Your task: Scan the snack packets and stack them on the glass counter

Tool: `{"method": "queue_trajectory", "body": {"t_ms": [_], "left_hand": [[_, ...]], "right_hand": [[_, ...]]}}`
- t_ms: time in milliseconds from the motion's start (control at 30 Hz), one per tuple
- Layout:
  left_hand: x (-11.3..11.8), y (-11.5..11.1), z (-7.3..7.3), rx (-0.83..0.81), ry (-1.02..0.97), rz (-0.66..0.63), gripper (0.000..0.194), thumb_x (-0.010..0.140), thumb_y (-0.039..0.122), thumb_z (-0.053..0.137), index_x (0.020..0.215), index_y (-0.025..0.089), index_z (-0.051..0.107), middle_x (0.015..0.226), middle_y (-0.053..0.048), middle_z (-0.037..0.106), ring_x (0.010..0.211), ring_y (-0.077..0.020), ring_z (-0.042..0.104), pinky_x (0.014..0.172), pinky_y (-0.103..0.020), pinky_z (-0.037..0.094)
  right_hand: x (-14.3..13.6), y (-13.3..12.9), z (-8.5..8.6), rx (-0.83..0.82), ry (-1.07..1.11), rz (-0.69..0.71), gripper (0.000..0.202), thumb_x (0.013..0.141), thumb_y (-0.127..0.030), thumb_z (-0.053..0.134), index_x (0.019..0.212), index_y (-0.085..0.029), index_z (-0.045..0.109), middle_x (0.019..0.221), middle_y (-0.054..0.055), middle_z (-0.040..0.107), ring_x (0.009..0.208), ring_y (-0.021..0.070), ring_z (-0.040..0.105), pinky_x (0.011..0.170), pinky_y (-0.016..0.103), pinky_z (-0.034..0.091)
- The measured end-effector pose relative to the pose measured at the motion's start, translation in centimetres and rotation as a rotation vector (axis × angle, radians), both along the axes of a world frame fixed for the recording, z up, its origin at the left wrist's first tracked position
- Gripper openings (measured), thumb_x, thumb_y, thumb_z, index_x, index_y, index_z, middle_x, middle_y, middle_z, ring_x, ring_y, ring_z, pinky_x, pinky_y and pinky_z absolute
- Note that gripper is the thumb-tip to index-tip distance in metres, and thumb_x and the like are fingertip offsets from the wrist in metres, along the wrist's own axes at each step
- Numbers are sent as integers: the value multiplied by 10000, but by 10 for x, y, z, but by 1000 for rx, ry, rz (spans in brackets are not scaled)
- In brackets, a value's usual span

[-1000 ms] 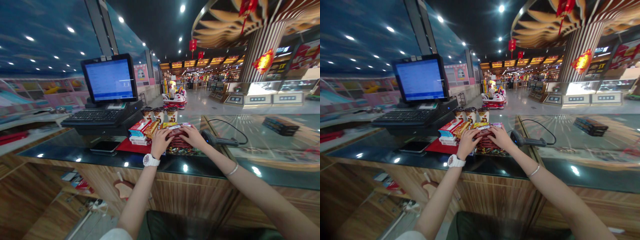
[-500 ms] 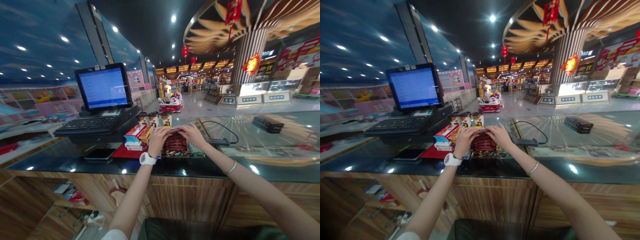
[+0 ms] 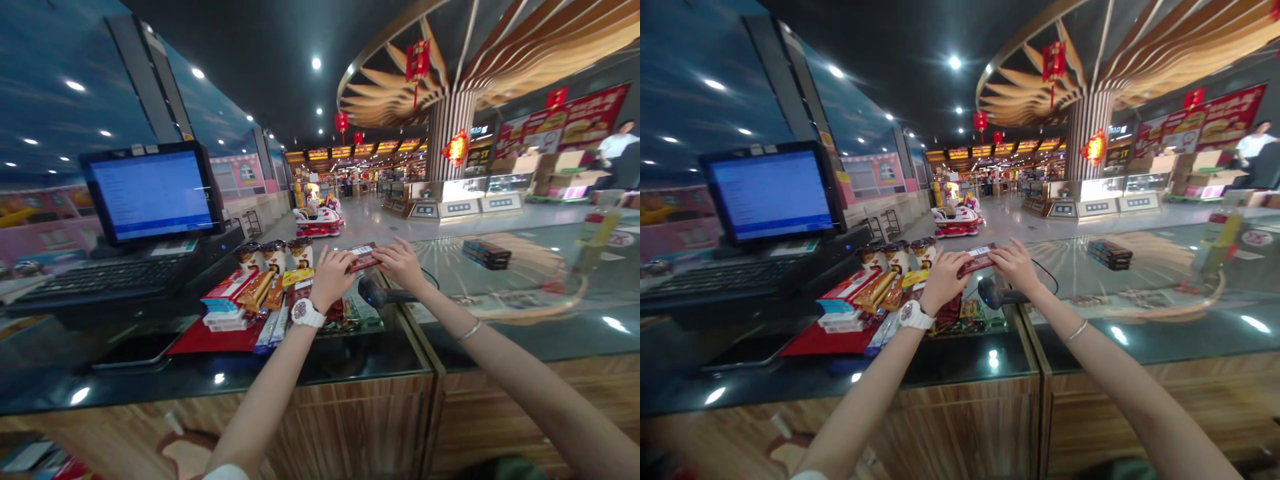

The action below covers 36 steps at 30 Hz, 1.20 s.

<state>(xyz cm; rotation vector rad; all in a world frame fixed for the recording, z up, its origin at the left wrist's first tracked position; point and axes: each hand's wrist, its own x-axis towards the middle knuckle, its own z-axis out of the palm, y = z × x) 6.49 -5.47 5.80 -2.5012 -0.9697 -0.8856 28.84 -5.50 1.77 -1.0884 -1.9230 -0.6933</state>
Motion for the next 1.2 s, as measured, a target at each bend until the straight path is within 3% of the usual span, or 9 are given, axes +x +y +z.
{"method": "queue_trajectory", "body": {"t_ms": [200,333,433,533,733,900,967,1100,1200], "left_hand": [[40,14,-19,-96,-62,12,445,782,416,707,1116,171,544,1514,-194,402,1419,-315,371,1182,-542,267],[43,15,-30,-178,-110,-16,502,736,512,745,1032,190,498,1451,-202,464,1426,-351,348,1161,-570,278],[39,13,-30,-208,-153,-27,511,691,525,772,965,209,479,1256,-137,590,1298,-337,490,1135,-576,304],[37,13,-28,-202,-172,-41,456,701,479,765,919,223,457,1110,-75,613,1178,-295,560,1114,-577,318],[31,18,-24,-128,-167,-46,387,720,375,755,936,220,474,1289,-110,579,1267,-286,515,1163,-565,259],[20,22,-20,7,-48,-68,336,721,300,735,971,220,527,1438,-124,508,1372,-294,435,1216,-569,163],[17,24,-20,41,26,-95,302,734,272,710,979,220,540,1459,-117,495,1392,-293,416,1226,-572,140],[17,24,-22,74,95,-121,278,754,264,681,998,219,555,1463,-116,494,1406,-288,404,1236,-565,126],[19,25,-25,79,94,-125,295,761,272,671,1029,215,560,1475,-125,480,1414,-290,393,1237,-563,130]], "right_hand": [[31,1,-12,39,-45,-64,255,950,-247,498,1089,-271,710,1160,48,730,1016,220,651,1139,552,342],[36,-2,-14,76,-69,-78,264,962,-239,479,1086,-278,708,1201,30,716,1034,213,648,1156,553,326],[34,-4,-15,48,-68,-74,282,962,-231,465,1094,-294,706,1214,22,710,1066,214,637,1175,563,293],[31,-4,-17,33,-58,-52,280,957,-229,462,1078,-279,709,1220,39,704,1083,215,625,1179,551,287],[25,-6,-14,-30,-40,-39,283,912,-233,504,1142,-245,667,1306,77,634,1197,234,567,1193,522,262],[25,-8,-10,-134,-25,14,768,780,-406,684,1466,-223,392,1600,128,264,1482,326,217,1188,559,227],[26,-9,-10,-183,-36,15,859,762,-448,700,1506,-244,321,1615,120,223,1497,341,164,1188,572,206],[27,-9,-12,-245,-69,12,902,737,-457,720,1512,-257,303,1571,112,316,1490,353,180,1191,591,173],[27,-9,-12,-222,-78,21,817,745,-422,707,1466,-230,375,1484,129,427,1458,338,272,1196,582,176]]}}
